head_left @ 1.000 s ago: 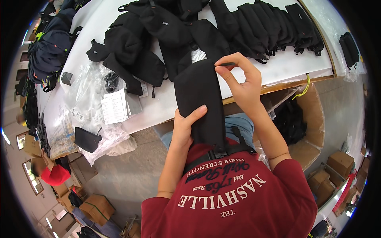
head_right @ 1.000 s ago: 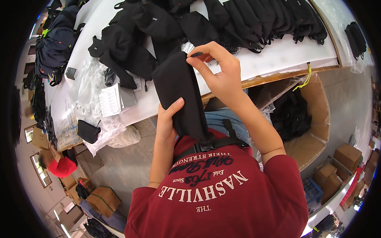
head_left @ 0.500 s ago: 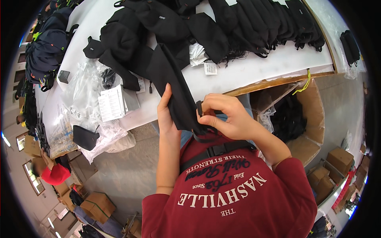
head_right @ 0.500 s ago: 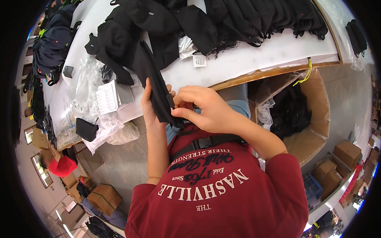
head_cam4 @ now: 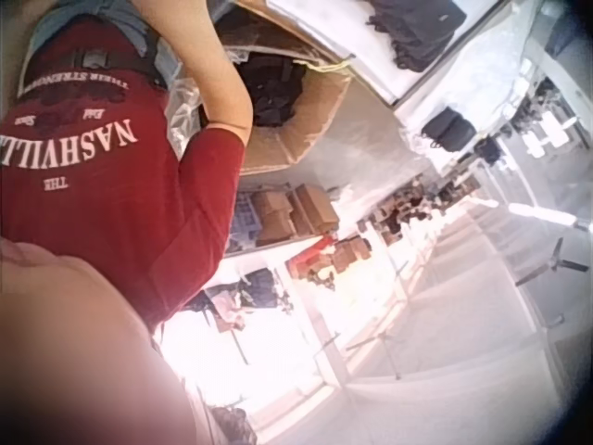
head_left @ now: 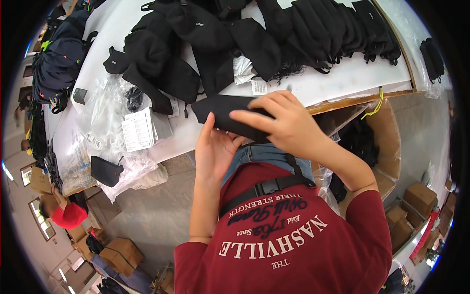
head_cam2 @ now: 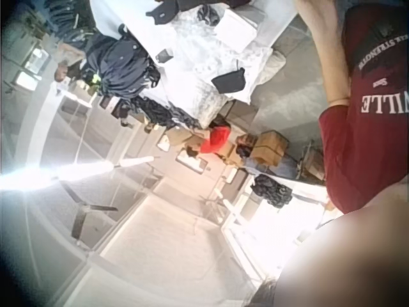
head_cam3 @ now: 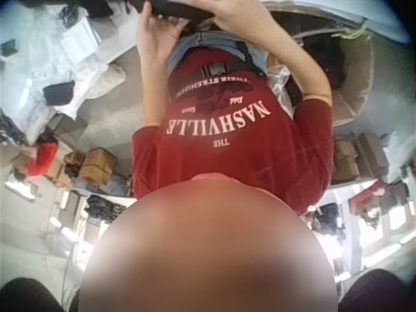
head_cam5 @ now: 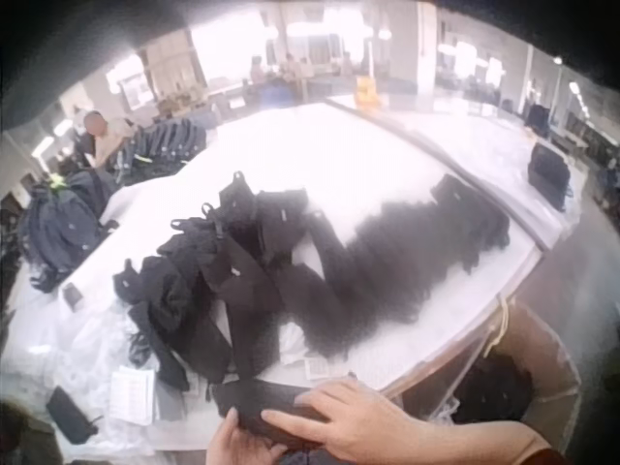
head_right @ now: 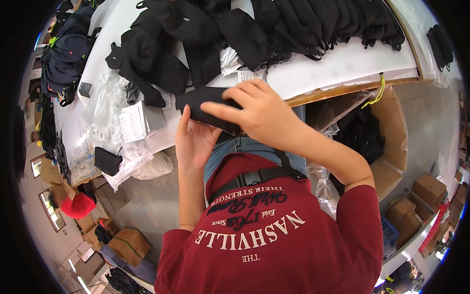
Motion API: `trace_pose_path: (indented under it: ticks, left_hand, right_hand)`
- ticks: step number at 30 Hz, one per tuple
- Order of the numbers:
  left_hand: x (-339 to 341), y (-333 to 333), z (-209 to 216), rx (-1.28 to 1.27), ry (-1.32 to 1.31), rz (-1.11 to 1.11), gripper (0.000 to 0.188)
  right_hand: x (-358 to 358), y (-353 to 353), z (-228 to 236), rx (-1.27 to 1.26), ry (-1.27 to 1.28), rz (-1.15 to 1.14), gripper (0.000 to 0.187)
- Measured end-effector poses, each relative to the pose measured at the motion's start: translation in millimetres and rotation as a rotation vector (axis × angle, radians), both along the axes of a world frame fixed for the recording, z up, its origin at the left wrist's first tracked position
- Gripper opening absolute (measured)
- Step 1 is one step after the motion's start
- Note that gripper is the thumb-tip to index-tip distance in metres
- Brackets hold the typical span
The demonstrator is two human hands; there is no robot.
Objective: Assembling waist packs by inserting instructions and components into the pouches and stacking them.
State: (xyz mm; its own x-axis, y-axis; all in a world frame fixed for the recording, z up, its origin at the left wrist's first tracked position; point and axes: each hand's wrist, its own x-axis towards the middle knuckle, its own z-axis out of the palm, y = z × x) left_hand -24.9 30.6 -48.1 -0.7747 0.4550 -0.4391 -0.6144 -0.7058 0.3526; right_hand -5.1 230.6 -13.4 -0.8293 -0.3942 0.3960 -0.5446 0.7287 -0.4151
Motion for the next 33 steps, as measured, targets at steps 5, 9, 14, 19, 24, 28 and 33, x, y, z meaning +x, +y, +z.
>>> trace_pose_path:
  ticks: [5,9,14,19,24,28,33]
  left_hand:
    - [-6,-13,-12,-0.988,0.753,0.167,0.058]
    - [-15,-37,-3,-0.942,1.052,0.000,0.049]
    - [-18,-49,22,-1.026,1.273,-0.140,0.036]
    - [-17,-35,23,-1.118,1.265,-0.200,0.055]
    - [-27,-58,8,-1.173,1.176,-0.046,0.052]
    - [-33,-75,7,-1.289,1.066,0.013,0.043]
    - [-39,-81,10,-1.370,1.004,0.029,0.032]
  right_hand:
    - [-3,21,15,-0.436,-0.339,0.003,0.055]
    - [1,24,15,-0.793,-0.430,-0.004,0.043]
    - [-7,47,17,-0.583,-0.439,0.036,0.026]
    - [-6,72,25,-0.692,-0.743,-0.076,0.027]
    - [-26,141,35,-0.512,0.117,-0.585,0.025]
    - [-55,225,10,-0.601,0.352,-0.940,0.031]
    - [-56,324,-59,-0.300,0.196,-1.196,0.052]
